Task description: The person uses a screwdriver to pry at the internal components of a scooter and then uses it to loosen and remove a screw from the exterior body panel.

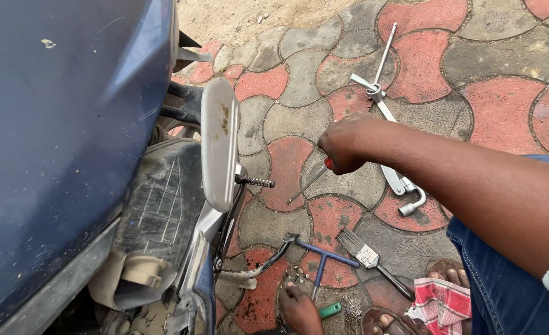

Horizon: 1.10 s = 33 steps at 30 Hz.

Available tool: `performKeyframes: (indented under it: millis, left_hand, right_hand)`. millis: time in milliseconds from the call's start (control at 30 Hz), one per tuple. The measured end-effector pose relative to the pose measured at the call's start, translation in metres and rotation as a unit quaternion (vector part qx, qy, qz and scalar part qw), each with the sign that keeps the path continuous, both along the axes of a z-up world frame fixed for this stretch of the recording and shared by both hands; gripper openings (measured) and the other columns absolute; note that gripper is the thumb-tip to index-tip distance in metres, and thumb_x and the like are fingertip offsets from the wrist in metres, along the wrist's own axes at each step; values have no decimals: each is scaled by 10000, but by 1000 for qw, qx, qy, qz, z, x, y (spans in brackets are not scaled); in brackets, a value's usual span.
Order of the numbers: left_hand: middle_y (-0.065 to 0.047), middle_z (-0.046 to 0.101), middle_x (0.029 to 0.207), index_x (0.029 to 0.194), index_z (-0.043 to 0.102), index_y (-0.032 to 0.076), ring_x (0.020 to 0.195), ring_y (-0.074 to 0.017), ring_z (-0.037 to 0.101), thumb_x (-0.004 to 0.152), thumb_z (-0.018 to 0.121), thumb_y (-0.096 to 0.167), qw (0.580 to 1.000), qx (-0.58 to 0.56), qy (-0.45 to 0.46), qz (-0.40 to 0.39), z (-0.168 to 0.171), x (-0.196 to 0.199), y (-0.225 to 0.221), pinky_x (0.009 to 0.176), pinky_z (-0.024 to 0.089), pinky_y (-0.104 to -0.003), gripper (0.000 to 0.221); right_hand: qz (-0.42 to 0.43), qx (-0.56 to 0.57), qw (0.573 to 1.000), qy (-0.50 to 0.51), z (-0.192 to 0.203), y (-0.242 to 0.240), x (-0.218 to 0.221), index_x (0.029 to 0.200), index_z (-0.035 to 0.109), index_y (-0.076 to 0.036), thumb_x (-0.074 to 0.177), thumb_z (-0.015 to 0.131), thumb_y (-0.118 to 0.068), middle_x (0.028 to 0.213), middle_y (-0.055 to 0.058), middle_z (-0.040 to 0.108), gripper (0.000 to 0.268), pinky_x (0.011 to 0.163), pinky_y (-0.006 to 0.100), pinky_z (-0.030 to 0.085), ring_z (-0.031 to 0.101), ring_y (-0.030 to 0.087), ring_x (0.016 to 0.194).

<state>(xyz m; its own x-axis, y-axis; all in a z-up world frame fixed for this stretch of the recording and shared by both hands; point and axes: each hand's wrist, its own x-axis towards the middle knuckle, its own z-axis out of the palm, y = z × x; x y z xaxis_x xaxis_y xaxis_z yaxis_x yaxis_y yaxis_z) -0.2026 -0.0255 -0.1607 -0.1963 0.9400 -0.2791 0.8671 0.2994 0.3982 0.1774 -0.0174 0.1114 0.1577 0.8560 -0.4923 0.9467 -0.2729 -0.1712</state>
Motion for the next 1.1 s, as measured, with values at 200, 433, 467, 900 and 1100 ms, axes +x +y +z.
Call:
performKeyframes:
  millis: [200, 433, 467, 900, 1100]
  left_hand:
    - [-129, 746, 1069, 1409, 510, 72, 847, -174, 719, 1015, 561, 194, 965, -110, -195, -133, 105, 64, 12, 754, 572, -339, 415]
    - [-136, 666, 1283, 1530, 309, 133, 946, -217, 720, 1026, 432, 155, 866, -60, -489, -84, 222, 70, 22, 798, 606, -345, 519]
    - [-133, 670, 1275, 1502, 356, 113, 973, -222, 717, 1030, 436, 132, 811, -27, -583, -49, 230, 70, 22, 819, 610, -356, 479]
    - [-89, 700, 1059, 1473, 460, 248, 938, -223, 707, 1028, 561, 46, 681, 114, -723, -19, 189, 80, 87, 821, 620, -358, 500]
    - [-128, 697, 1118, 1470, 502, 136, 943, -242, 713, 1081, 568, 102, 744, 147, -651, -25, 185, 93, 114, 820, 647, -351, 396]
  right_hand:
    - [40, 30, 998, 47, -20, -11, -39, 1102, 747, -123, 927, 647, -345, 1101, 110, 740, 299, 894, 458, 567, 719, 275, 1047]
    - [-85, 3, 928, 362, -39, -35, -106, 1105, 721, -63, 916, 674, -471, 910, 168, 754, 452, 739, 476, 587, 732, 282, 823]
    - [-74, 82, 907, 406, -58, -37, -114, 1120, 722, -76, 870, 713, -378, 891, 125, 753, 391, 736, 428, 573, 721, 230, 809]
    - [-493, 274, 271, 780, -149, -53, -179, 1085, 635, -54, 961, 715, -212, 772, 51, 694, 215, 440, 205, 430, 588, 82, 561]
    - [-485, 321, 305, 754, -145, -32, -183, 1098, 514, -68, 1006, 525, -238, 846, 75, 703, 193, 507, 244, 500, 648, 108, 604]
